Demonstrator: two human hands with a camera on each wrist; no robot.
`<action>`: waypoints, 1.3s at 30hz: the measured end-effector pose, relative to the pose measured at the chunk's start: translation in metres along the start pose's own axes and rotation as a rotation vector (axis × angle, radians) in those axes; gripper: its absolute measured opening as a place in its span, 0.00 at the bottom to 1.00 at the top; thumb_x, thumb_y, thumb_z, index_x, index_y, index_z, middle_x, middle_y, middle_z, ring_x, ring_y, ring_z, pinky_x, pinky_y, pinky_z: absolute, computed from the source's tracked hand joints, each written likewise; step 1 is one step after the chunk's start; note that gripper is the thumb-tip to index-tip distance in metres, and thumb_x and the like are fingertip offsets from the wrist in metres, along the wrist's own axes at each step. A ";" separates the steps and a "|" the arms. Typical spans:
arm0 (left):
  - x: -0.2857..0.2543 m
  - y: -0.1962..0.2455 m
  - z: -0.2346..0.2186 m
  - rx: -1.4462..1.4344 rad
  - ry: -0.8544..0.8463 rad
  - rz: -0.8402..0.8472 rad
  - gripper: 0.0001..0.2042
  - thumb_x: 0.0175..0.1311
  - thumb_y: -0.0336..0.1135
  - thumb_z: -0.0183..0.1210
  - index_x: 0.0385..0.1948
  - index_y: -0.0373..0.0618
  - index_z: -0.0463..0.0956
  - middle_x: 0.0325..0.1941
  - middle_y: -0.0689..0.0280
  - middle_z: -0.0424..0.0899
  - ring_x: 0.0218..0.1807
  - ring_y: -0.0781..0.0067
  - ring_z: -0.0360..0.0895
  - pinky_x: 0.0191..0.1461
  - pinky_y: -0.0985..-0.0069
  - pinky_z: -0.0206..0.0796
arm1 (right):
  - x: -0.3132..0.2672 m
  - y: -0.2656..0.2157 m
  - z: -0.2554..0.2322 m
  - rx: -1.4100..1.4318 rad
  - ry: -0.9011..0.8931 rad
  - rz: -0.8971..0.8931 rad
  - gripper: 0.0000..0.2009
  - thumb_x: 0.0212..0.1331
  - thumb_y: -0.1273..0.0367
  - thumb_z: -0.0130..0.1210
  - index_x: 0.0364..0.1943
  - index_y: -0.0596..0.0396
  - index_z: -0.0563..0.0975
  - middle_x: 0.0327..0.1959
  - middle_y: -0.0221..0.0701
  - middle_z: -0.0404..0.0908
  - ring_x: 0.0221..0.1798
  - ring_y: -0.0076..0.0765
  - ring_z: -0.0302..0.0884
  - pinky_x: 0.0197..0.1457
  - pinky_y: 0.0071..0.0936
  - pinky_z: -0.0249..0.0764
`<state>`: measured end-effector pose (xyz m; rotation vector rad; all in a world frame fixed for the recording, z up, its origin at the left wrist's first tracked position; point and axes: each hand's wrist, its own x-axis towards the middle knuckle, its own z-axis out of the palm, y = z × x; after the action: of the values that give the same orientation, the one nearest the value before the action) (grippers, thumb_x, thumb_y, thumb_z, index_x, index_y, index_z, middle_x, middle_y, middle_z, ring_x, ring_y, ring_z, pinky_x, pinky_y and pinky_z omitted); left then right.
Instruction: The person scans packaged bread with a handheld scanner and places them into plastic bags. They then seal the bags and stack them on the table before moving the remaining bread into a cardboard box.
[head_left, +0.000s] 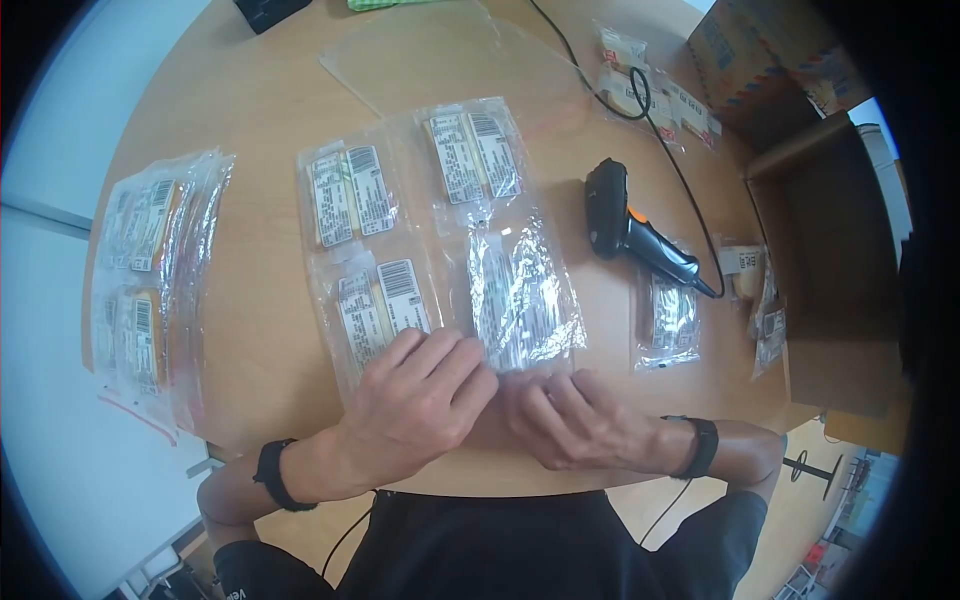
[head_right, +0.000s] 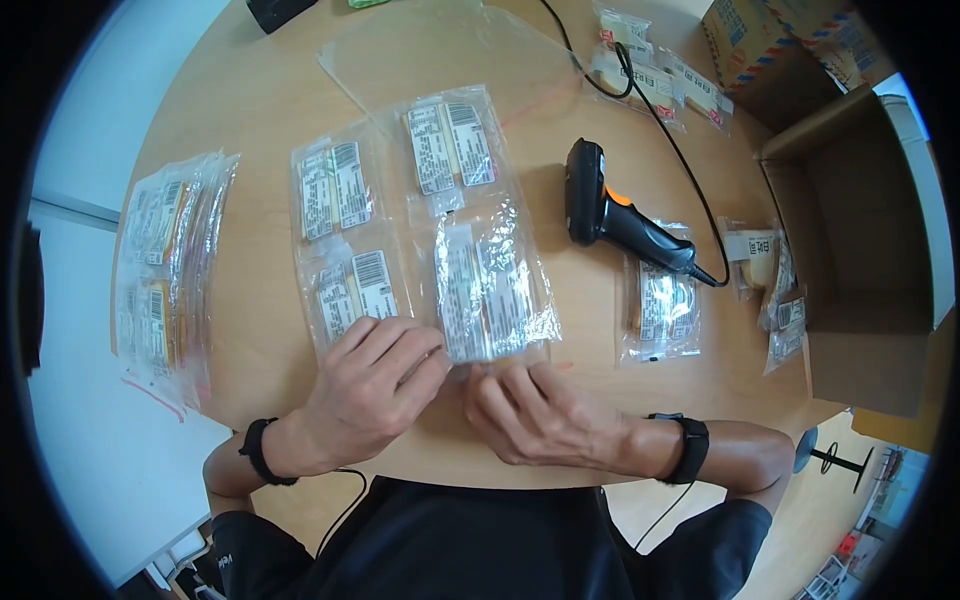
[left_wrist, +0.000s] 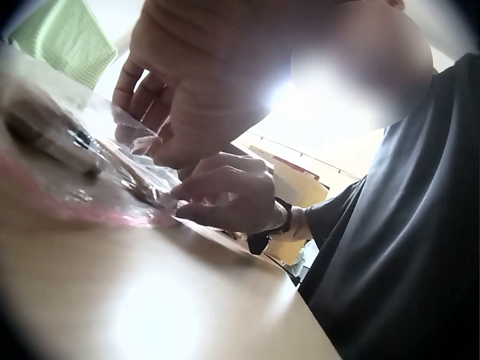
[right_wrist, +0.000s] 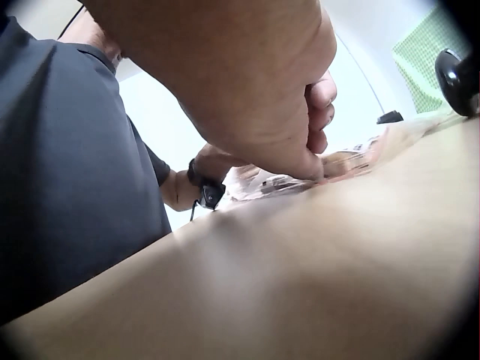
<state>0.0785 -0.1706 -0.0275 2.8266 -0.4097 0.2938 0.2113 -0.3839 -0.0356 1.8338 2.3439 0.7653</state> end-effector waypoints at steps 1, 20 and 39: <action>0.000 -0.001 0.001 -0.003 0.000 0.003 0.14 0.54 0.29 0.69 0.41 0.36 0.81 0.47 0.60 0.82 0.48 0.61 0.80 0.49 0.67 0.70 | 0.001 0.002 0.002 0.000 -0.004 0.002 0.11 0.56 0.70 0.58 0.41 0.60 0.81 0.32 0.28 0.73 0.33 0.26 0.76 0.34 0.22 0.68; -0.061 -0.003 -0.007 -0.049 -0.161 -0.107 0.26 0.57 0.47 0.75 0.54 0.42 0.82 0.76 0.54 0.74 0.80 0.43 0.66 0.81 0.40 0.55 | -0.052 0.041 0.011 0.430 -0.145 0.125 0.25 0.57 0.70 0.68 0.60 0.67 0.79 0.44 0.30 0.84 0.31 0.27 0.76 0.33 0.27 0.74; -0.093 -0.007 0.016 -0.581 0.485 -0.683 0.09 0.65 0.25 0.72 0.38 0.37 0.79 0.69 0.47 0.75 0.67 0.53 0.79 0.68 0.64 0.75 | -0.037 0.026 0.011 1.737 0.013 1.300 0.08 0.76 0.70 0.61 0.44 0.63 0.77 0.52 0.36 0.83 0.48 0.22 0.80 0.56 0.22 0.78</action>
<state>-0.0045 -0.1460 -0.0656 2.0640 0.4902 0.5714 0.2488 -0.4107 -0.0435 3.5996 1.1051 -2.0500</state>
